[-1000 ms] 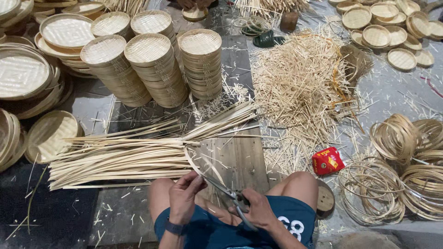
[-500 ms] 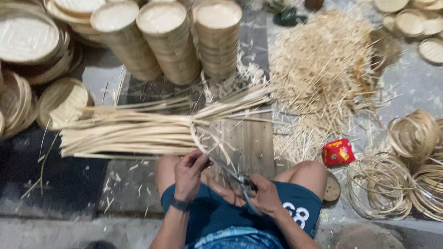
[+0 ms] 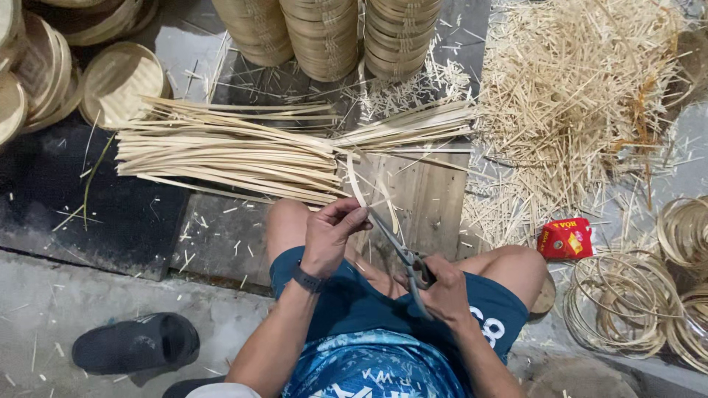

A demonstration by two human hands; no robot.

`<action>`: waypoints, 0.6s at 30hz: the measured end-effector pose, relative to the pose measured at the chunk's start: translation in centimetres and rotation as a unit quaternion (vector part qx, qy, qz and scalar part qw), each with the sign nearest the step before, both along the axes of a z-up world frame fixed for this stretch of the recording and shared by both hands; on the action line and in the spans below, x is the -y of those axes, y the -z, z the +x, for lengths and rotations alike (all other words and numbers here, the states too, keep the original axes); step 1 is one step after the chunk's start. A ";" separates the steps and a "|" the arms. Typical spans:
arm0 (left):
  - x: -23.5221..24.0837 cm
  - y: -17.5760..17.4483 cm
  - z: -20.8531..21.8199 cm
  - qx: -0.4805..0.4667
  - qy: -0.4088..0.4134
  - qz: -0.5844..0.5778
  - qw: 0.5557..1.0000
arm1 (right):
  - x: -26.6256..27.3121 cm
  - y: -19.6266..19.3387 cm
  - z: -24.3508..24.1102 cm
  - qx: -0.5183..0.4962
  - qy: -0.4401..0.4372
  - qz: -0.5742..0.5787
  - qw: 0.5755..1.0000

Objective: The person sits on the floor and weaves thin bamboo strips around a circular bamboo frame to form a basket rim. They repeatedly bend and interlace the strips by hand, occasionally using shears to trim excess material. Finished rims are stacked nearby.

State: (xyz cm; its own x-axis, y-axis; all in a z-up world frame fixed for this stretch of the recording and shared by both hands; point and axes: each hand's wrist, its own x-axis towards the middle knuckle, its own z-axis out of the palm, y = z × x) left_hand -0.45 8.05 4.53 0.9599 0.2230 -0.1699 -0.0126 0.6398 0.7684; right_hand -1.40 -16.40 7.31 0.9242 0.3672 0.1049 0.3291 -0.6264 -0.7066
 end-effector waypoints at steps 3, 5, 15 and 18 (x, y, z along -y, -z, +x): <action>-0.1 0.3 0.0 0.006 0.006 -0.005 1.000 | 0.2 0.5 0.0 0.015 -0.001 0.011 1.000; -0.1 0.5 0.0 0.000 0.007 -0.001 1.000 | 0.3 1.0 0.0 0.036 0.001 0.006 0.999; -2.7 1.1 0.0 -0.044 0.001 -0.091 0.995 | 2.1 10.8 3.3 -0.122 0.172 0.063 0.975; -4.6 0.6 0.2 -0.046 0.004 -0.160 0.986 | 2.2 17.2 7.1 -0.087 0.195 0.021 0.977</action>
